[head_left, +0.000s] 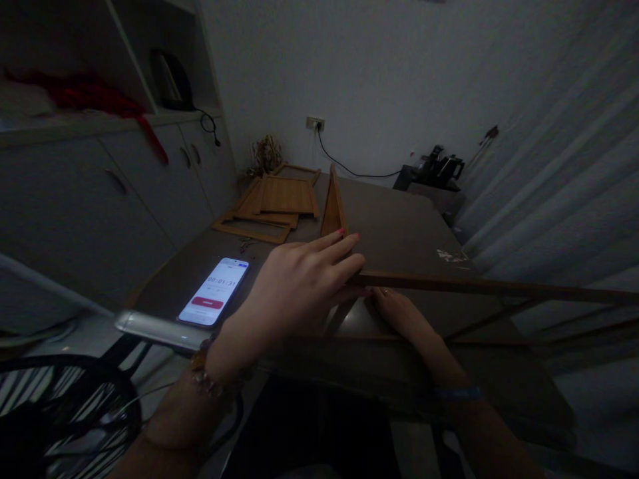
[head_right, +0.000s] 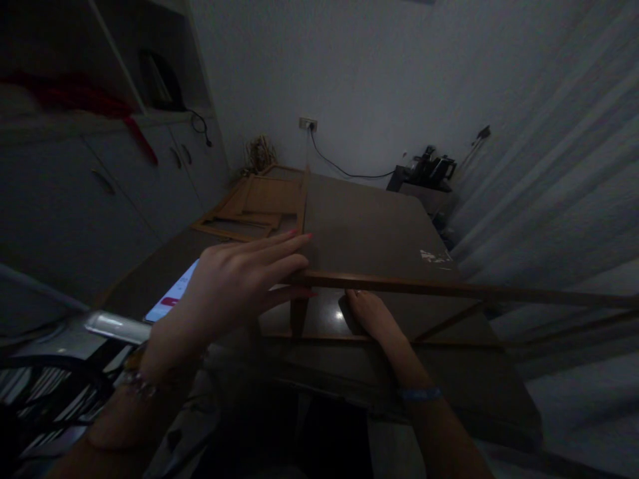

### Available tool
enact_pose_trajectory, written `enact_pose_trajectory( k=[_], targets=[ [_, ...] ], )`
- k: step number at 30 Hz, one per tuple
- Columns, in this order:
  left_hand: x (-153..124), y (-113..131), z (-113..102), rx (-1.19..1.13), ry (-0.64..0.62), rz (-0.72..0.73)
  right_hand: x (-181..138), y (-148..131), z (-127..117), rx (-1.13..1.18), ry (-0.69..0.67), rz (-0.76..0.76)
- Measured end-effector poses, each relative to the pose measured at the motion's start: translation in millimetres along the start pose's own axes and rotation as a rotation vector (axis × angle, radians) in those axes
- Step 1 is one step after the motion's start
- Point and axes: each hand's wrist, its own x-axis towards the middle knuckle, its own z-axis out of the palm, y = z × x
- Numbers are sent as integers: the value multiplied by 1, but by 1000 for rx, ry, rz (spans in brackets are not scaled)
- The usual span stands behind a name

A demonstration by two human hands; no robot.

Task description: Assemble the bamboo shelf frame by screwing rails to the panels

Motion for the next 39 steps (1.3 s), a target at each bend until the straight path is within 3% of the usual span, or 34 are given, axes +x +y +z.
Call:
enact_pose_trajectory(
  k=[6,9,10,12,16,20,27,39],
  targets=[
    [0,1,0,-4,10,-10,-18,-7,-15,36,137,52],
    [0,0,1,-9,14,-9,-44,-32,-19,99,288,91],
    [0,0,1,-7,15,-11,-54,-43,-17,185,416,87],
    [0,0,1,-3,14,-14,-74,-69,-10,341,524,17],
    [-1,0,0,-5,17,-14,-100,-119,17,551,485,-6],
    [-1,0,-1,-2,-1,-17,-105,-148,40,634,412,-24],
    [-1,1,-1,16,9,-23,-93,-154,44,434,465,-96],
    [-1,1,0,18,15,-20,-84,-164,54,571,376,-110]
  ],
)
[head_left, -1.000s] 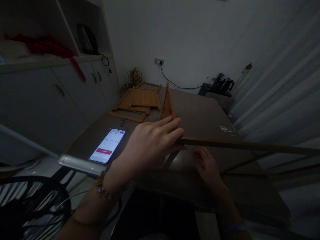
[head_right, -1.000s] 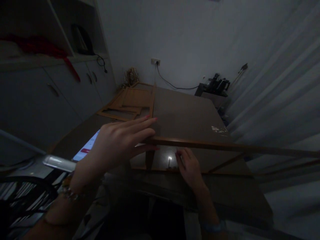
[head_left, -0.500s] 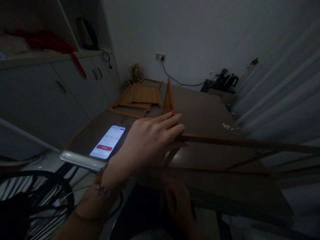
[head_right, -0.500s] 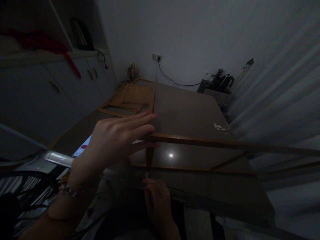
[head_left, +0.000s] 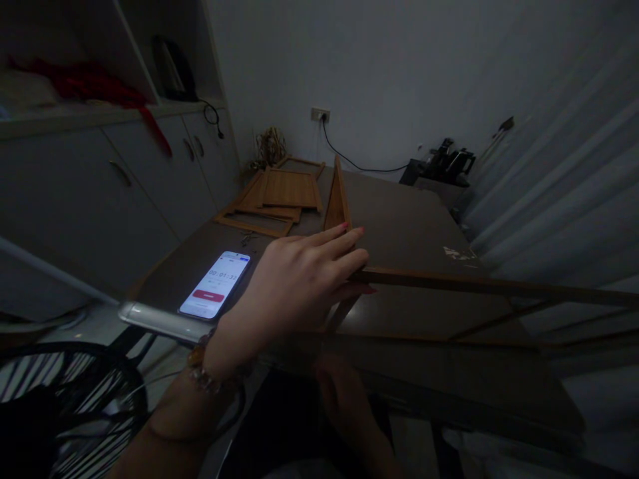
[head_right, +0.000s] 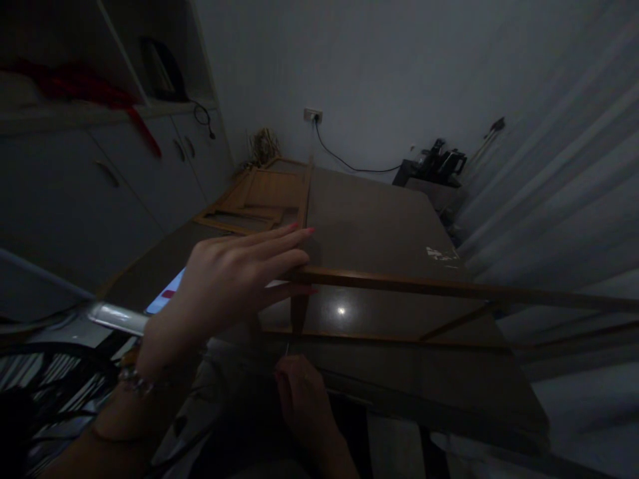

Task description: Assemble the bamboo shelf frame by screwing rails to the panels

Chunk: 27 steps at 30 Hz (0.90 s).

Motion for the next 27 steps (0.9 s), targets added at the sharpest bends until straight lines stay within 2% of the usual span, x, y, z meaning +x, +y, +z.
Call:
enact_pose_trajectory(
  k=[9,19,27],
  targets=[
    [0,1,0,-12,6,1,2,1,0,29,-31,36],
    [-1,1,-1,-13,8,0,4,4,-1,0,-50,-44],
    [1,0,0,-12,13,3,6,2,1,-113,1,-102]
  ],
)
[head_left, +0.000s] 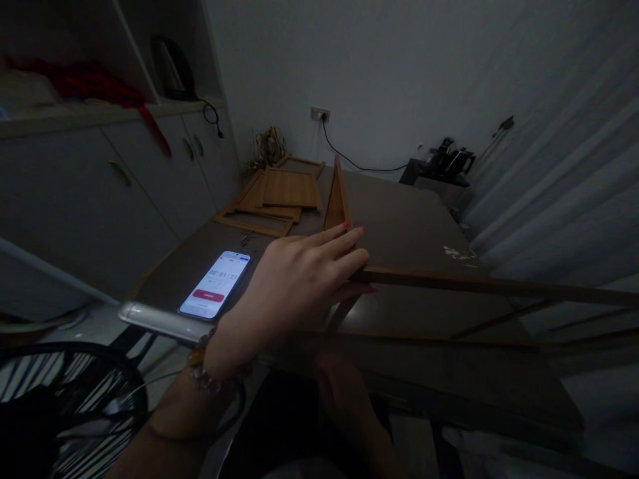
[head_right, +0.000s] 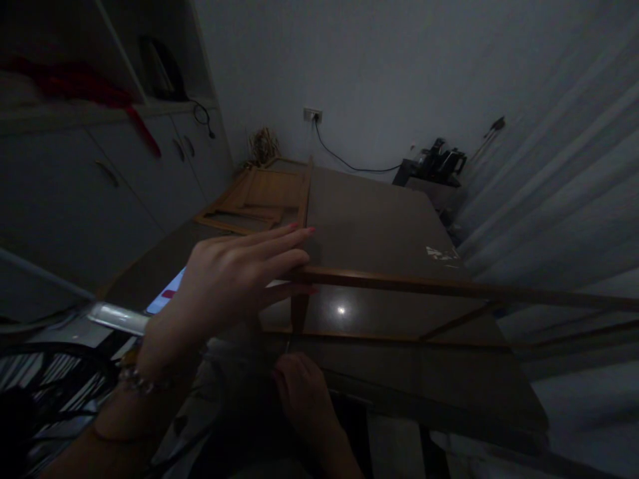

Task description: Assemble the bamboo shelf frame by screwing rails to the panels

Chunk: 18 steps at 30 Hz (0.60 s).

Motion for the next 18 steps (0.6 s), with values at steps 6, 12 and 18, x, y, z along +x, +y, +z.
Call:
enact_pose_trajectory(
  k=[6,12,18],
  targets=[
    [-1,0,0,-2,-6,-6,-1,3,-1,0,15,-22],
    [-1,0,-1,-10,-12,-7,-2,4,-2,17,22,-35],
    [-1,1,-2,-9,-9,-10,-2,5,1,-34,21,-74]
  ],
)
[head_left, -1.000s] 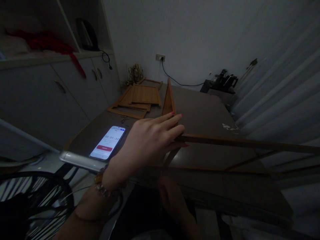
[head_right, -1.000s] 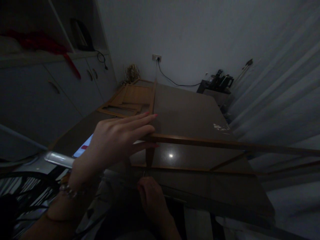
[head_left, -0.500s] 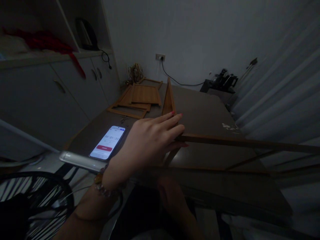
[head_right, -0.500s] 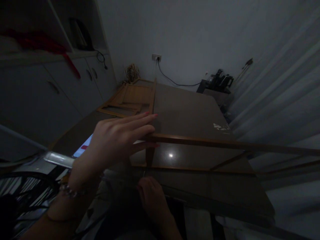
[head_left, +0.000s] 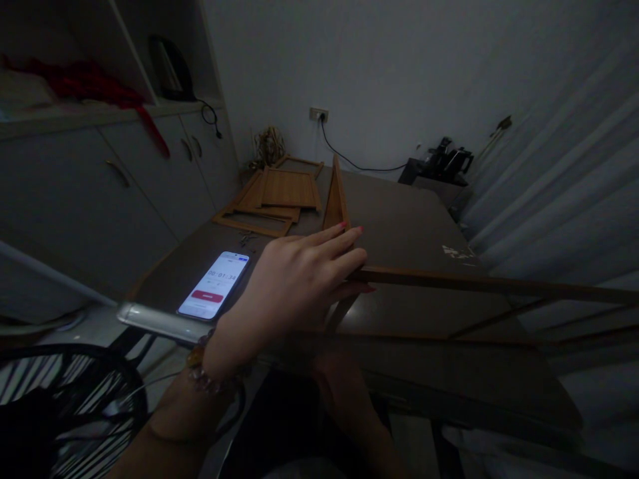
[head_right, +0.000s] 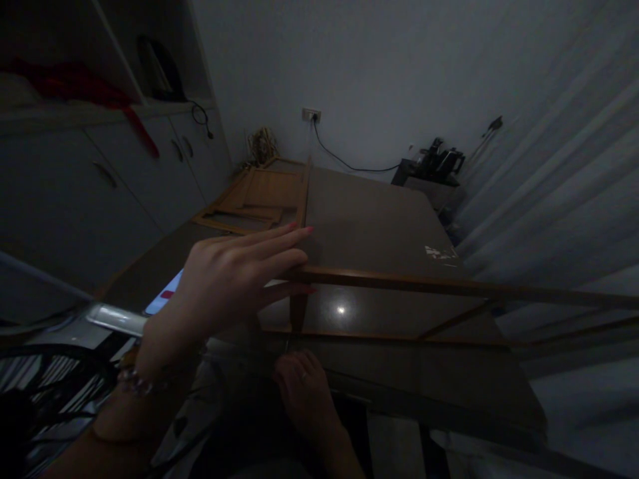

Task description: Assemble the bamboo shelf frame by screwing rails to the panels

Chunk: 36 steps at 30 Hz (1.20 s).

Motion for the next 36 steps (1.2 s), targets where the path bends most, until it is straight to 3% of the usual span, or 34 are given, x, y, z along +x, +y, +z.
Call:
enact_pose_trajectory(
  k=[8,14,21,26,36],
  targets=[
    [0,0,0,-5,-13,5,1,0,-2,3,13,23],
    [0,0,1,3,-4,-3,-5,3,1,-78,0,-51],
    [0,0,1,13,1,-1,-7,5,-7,-135,159,-82],
    [0,0,1,0,-6,-6,-5,11,-12,-164,180,-124],
    [0,0,1,2,-12,-6,-12,14,-7,-236,100,-87]
  ],
)
